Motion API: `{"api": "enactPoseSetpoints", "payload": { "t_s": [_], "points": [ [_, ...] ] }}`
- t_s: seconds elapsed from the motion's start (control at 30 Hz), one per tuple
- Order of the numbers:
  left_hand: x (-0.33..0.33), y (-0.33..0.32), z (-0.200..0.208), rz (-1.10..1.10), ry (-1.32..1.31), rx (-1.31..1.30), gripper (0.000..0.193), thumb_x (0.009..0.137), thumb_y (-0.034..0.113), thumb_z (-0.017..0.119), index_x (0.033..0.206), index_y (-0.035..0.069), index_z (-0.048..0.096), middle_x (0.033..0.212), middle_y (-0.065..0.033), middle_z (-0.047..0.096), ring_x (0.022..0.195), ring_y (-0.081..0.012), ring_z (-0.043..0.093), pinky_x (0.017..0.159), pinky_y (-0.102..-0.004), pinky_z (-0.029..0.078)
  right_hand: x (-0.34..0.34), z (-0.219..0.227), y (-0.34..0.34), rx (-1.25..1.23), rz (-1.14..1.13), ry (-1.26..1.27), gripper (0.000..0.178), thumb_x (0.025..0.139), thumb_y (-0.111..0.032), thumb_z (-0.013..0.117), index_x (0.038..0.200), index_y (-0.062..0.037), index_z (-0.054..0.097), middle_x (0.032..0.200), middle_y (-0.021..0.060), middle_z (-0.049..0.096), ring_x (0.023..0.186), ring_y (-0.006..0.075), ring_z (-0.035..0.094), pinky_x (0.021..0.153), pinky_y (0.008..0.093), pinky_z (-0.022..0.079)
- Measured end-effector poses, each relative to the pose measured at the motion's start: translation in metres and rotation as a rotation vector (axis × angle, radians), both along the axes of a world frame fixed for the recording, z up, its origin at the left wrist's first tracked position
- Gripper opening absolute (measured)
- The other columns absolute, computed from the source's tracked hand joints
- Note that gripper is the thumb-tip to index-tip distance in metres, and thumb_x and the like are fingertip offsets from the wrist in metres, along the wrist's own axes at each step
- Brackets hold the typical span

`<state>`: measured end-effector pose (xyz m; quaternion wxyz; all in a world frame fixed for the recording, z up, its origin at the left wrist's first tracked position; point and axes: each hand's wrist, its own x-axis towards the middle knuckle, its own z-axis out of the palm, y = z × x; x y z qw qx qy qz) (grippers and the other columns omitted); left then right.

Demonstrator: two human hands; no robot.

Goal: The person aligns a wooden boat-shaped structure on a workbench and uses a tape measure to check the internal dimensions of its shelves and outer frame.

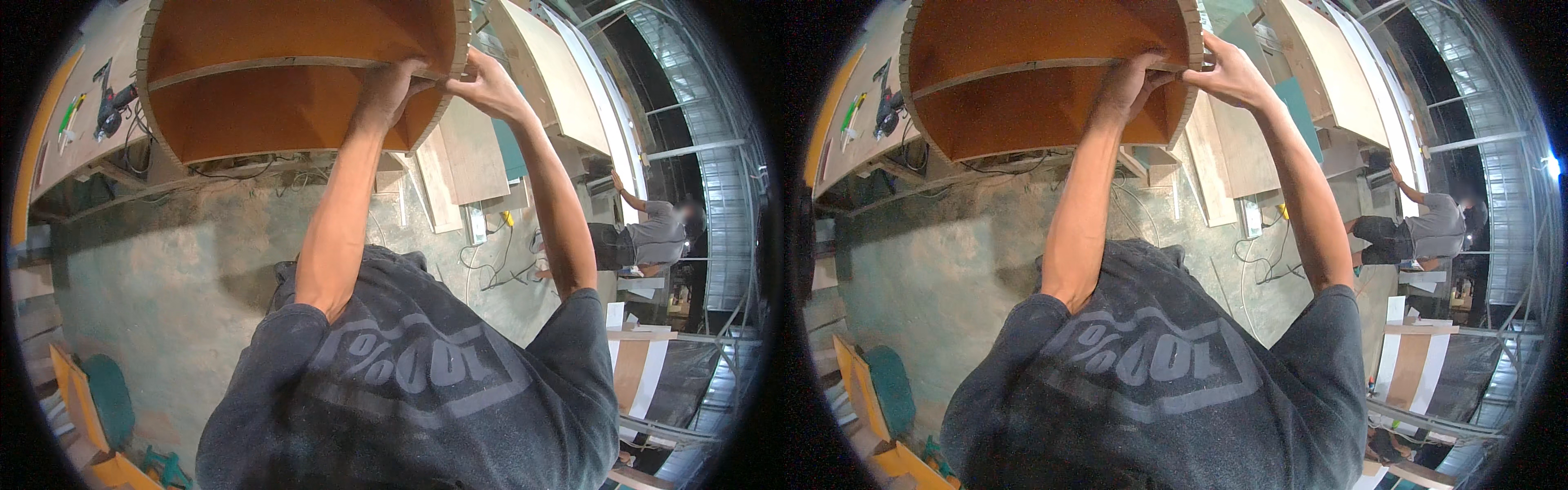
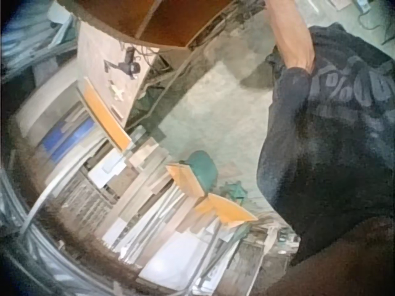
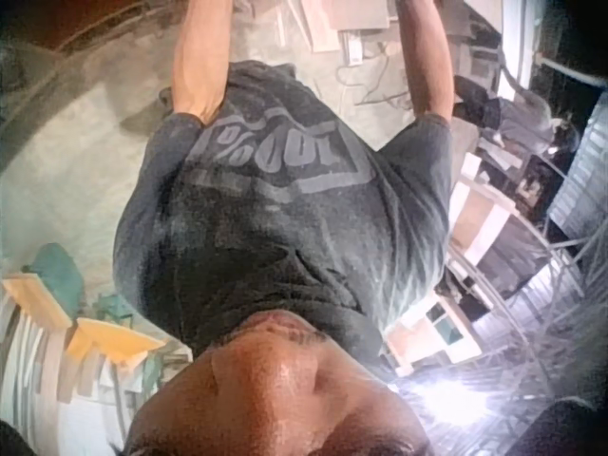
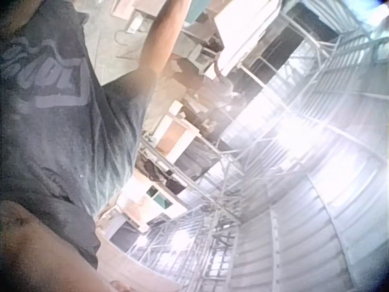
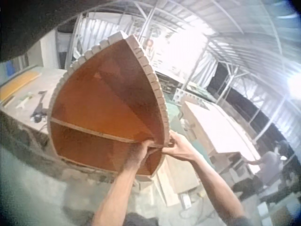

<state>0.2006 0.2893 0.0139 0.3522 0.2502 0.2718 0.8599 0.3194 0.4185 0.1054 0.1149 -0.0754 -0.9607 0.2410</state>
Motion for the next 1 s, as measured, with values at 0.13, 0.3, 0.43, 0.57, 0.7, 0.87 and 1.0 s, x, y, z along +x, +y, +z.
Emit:
{"api": "enactPoseSetpoints", "payload": {
  "t_s": [0.13, 0.3, 0.43, 0.57, 0.7, 0.87, 1.0],
  "points": [
    [0.004, -0.005, 0.004, 0.020, 0.005, -0.014, 0.025, 0.096, 0.009, 0.056, 0.117, -0.003, 0.065, 0.115, -0.0138, 0.068, 0.108, -0.0229, 0.068, 0.097, -0.0378, 0.059, -0.002, 0.000, -0.002, 0.003, -0.044, -0.016, 0.056, 0.086, -0.022, 0.069, 0.137, -0.0033, 0.054, 0.119, 0.0173, 0.071, 0.115, 0.0264, 0.068, 0.099, 0.0414, 0.054],
    [0.007, -0.003, 0.004, 0.064, -0.020, 0.009, 0.026, 0.095, 0.008, 0.058, 0.118, -0.003, 0.065, 0.116, -0.0136, 0.067, 0.109, -0.0224, 0.066, 0.097, -0.0373, 0.058, 0.001, -0.003, 0.007, -0.160, 0.000, -0.034, 0.056, 0.086, -0.016, 0.069, 0.139, -0.0043, 0.054, 0.124, 0.0148, 0.070, 0.118, 0.0285, 0.067, 0.101, 0.0420, 0.053],
    [0.008, -0.007, 0.010, 0.032, -0.035, 0.004, 0.026, 0.094, 0.008, 0.059, 0.117, -0.002, 0.066, 0.117, -0.0136, 0.067, 0.110, -0.0224, 0.065, 0.097, -0.0370, 0.058, 0.003, -0.002, 0.011, -0.183, 0.003, -0.057, 0.060, 0.085, -0.012, 0.070, 0.141, -0.0041, 0.052, 0.129, 0.0158, 0.067, 0.120, 0.0301, 0.066, 0.103, 0.0426, 0.053],
    [0.003, -0.004, 0.001, 0.016, -0.013, 0.054, 0.026, 0.094, 0.009, 0.059, 0.116, -0.003, 0.065, 0.117, -0.0133, 0.066, 0.110, -0.0224, 0.065, 0.097, -0.0373, 0.057, 0.001, 0.004, 0.009, -0.113, 0.036, -0.095, 0.063, 0.085, -0.011, 0.071, 0.144, -0.0040, 0.050, 0.132, 0.0175, 0.065, 0.122, 0.0314, 0.064, 0.105, 0.0434, 0.052],
    [0.006, -0.004, 0.000, 0.027, -0.044, -0.033, 0.027, 0.094, 0.011, 0.059, 0.115, -0.005, 0.065, 0.116, -0.0132, 0.067, 0.110, -0.0229, 0.065, 0.098, -0.0376, 0.057, 0.006, -0.007, -0.004, 0.042, 0.018, 0.011, 0.067, 0.084, -0.014, 0.074, 0.146, -0.0072, 0.047, 0.135, 0.0180, 0.064, 0.124, 0.0335, 0.063, 0.105, 0.0439, 0.052],
    [0.005, -0.005, -0.003, 0.029, 0.019, -0.033, 0.028, 0.097, 0.017, 0.059, 0.114, -0.004, 0.066, 0.117, -0.0135, 0.066, 0.111, -0.0224, 0.065, 0.100, -0.0366, 0.055, 0.001, -0.016, -0.003, 0.030, -0.080, 0.005, 0.051, 0.087, -0.022, 0.079, 0.133, -0.0094, 0.060, 0.127, 0.0136, 0.067, 0.117, 0.0275, 0.065, 0.102, 0.0435, 0.052],
    [0.008, 0.000, -0.009, 0.081, 0.007, -0.045, 0.029, 0.098, 0.019, 0.058, 0.113, -0.003, 0.067, 0.119, -0.0128, 0.066, 0.113, -0.0219, 0.064, 0.102, -0.0359, 0.054, -0.005, -0.027, -0.010, 0.027, -0.092, 0.126, 0.039, 0.089, -0.020, 0.074, 0.125, -0.0082, 0.064, 0.123, 0.0153, 0.069, 0.114, 0.0292, 0.066, 0.097, 0.0420, 0.052]
  ]
}}
